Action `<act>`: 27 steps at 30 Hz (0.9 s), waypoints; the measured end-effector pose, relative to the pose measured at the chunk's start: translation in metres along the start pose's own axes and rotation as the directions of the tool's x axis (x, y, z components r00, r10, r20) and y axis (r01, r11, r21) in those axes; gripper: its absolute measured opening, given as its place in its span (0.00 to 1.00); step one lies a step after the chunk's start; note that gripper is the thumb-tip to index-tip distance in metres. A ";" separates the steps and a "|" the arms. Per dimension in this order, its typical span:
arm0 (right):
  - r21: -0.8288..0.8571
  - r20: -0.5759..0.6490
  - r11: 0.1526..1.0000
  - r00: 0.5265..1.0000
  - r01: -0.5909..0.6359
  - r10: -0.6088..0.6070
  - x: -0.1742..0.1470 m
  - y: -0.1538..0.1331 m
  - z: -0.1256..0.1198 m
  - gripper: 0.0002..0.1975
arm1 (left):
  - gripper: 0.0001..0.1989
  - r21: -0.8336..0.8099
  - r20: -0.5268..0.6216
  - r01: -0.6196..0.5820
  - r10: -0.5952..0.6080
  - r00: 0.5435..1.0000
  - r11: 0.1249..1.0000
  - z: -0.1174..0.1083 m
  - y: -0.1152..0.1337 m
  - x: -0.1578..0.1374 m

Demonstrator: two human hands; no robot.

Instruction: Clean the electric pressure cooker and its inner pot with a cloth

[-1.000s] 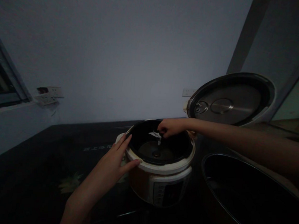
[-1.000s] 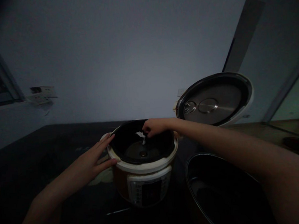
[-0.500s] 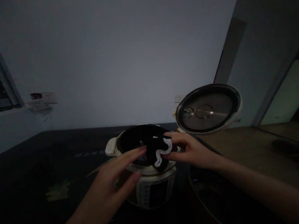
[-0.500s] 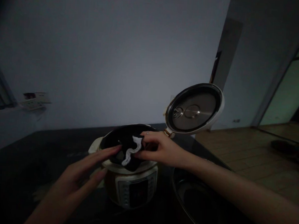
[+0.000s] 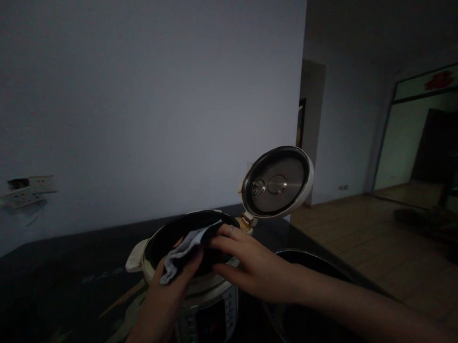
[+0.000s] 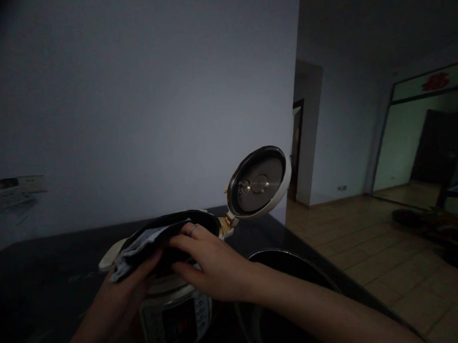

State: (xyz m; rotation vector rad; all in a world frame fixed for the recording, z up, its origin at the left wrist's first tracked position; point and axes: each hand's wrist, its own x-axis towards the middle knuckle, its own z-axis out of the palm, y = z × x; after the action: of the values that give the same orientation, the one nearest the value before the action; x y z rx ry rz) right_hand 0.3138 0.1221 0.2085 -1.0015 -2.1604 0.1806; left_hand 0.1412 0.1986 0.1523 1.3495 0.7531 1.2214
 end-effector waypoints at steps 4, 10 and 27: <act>-0.041 -0.070 0.999 0.997 -0.033 0.030 -0.022 0.007 -0.025 0.18 | 0.24 -0.357 0.071 0.210 -0.197 0.978 0.910 0.021 0.020 0.015; -0.170 -0.490 0.978 0.871 -0.121 0.022 -0.053 0.014 -0.088 0.10 | 0.09 -0.426 0.083 0.228 -0.213 0.974 0.875 0.047 0.055 0.055; 0.455 -0.614 0.788 0.495 -0.415 0.615 -0.054 0.105 -0.157 0.44 | 0.17 0.236 0.355 -0.461 0.366 0.860 0.855 0.233 0.006 0.180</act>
State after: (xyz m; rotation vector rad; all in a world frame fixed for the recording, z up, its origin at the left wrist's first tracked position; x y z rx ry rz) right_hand 0.5060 0.1295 0.2488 -1.2775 -0.9996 0.2661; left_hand 0.4069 0.2949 0.2345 1.9936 0.4558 1.2192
